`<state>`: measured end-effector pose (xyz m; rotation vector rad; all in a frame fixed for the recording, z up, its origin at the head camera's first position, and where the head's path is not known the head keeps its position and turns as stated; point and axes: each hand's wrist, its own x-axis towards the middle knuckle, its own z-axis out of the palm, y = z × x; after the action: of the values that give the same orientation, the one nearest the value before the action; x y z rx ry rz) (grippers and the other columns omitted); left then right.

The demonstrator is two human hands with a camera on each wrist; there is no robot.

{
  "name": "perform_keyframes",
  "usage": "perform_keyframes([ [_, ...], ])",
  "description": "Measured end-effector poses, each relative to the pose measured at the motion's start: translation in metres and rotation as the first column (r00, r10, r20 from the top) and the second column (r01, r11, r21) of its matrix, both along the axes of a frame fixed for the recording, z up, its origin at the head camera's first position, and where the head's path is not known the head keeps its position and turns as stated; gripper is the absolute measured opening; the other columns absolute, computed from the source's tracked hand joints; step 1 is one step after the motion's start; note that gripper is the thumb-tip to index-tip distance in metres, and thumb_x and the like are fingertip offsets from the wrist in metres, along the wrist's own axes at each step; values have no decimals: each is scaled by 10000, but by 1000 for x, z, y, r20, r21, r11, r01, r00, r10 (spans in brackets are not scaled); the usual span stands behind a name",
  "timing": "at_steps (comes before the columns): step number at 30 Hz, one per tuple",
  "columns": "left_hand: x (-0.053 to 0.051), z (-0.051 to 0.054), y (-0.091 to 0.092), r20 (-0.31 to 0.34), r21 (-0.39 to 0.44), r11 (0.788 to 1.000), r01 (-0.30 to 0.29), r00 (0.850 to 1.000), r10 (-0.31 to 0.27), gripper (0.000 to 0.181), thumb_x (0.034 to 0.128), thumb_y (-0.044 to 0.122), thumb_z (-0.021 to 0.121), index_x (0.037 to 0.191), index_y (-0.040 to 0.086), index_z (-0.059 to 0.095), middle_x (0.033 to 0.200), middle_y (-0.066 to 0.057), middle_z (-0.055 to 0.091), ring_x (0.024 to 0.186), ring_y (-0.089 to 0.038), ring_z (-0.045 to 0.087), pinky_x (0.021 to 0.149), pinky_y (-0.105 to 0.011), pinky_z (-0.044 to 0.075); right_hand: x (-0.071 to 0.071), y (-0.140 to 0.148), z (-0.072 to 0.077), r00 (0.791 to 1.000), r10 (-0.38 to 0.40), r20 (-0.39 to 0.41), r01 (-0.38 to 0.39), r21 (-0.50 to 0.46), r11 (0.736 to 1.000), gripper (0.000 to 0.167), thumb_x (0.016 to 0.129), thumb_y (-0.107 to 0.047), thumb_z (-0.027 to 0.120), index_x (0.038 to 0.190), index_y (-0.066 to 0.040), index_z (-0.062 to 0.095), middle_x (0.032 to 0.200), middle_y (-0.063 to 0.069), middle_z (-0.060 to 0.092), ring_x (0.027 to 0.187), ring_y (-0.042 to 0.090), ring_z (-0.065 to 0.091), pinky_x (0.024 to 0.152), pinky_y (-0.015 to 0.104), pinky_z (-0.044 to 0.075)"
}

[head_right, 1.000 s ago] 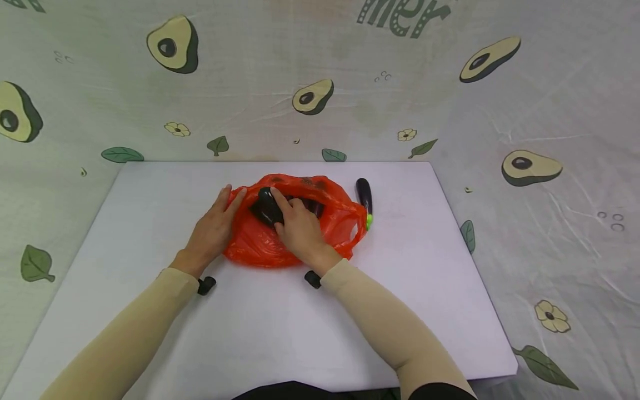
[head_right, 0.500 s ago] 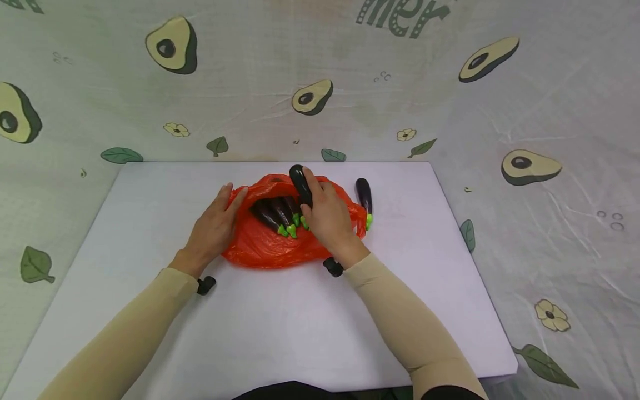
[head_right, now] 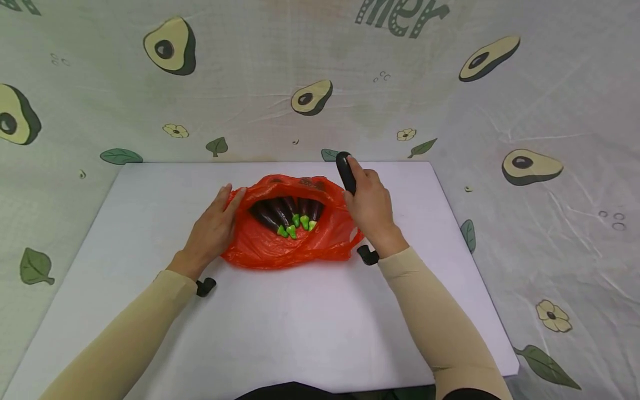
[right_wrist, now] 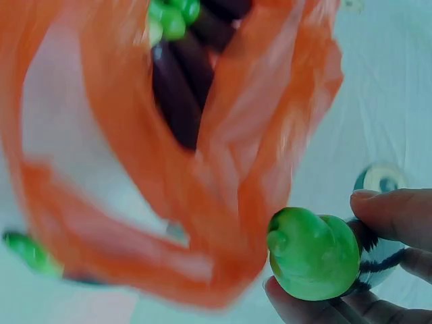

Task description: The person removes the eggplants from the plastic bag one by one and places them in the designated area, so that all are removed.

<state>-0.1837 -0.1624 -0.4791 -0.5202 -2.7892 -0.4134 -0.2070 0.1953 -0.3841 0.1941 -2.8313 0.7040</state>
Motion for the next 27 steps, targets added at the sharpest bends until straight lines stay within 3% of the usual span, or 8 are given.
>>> perform_keyframes([
  [8,0,2,1,38,13,1000,-4,999,3,616,1090,84,507,1668,117,295,1700,-262,274,1582,-435,286,1232,-554,348,-13,41,5,997,-69,-28,70,29,997,760,993,-135,717,1658,-160,351,1373,343,568,1063,533,653,860,635,559],
  [14,1,4,2,58,10,1000,-25,998,24,613,1101,118,503,1674,128,289,1705,-251,272,1586,-426,282,1230,-551,351,-27,66,-4,995,-99,1,99,47,994,766,990,-137,720,1656,-125,341,1310,373,576,1047,561,621,843,654,511],
  [27,2,1,3,34,21,1000,-15,999,14,603,1097,94,499,1666,104,301,1690,-267,293,1571,-438,310,1236,-545,344,-49,91,-58,976,-158,149,147,78,986,793,985,-183,726,1660,-109,318,1272,382,591,1081,538,606,927,677,496],
])
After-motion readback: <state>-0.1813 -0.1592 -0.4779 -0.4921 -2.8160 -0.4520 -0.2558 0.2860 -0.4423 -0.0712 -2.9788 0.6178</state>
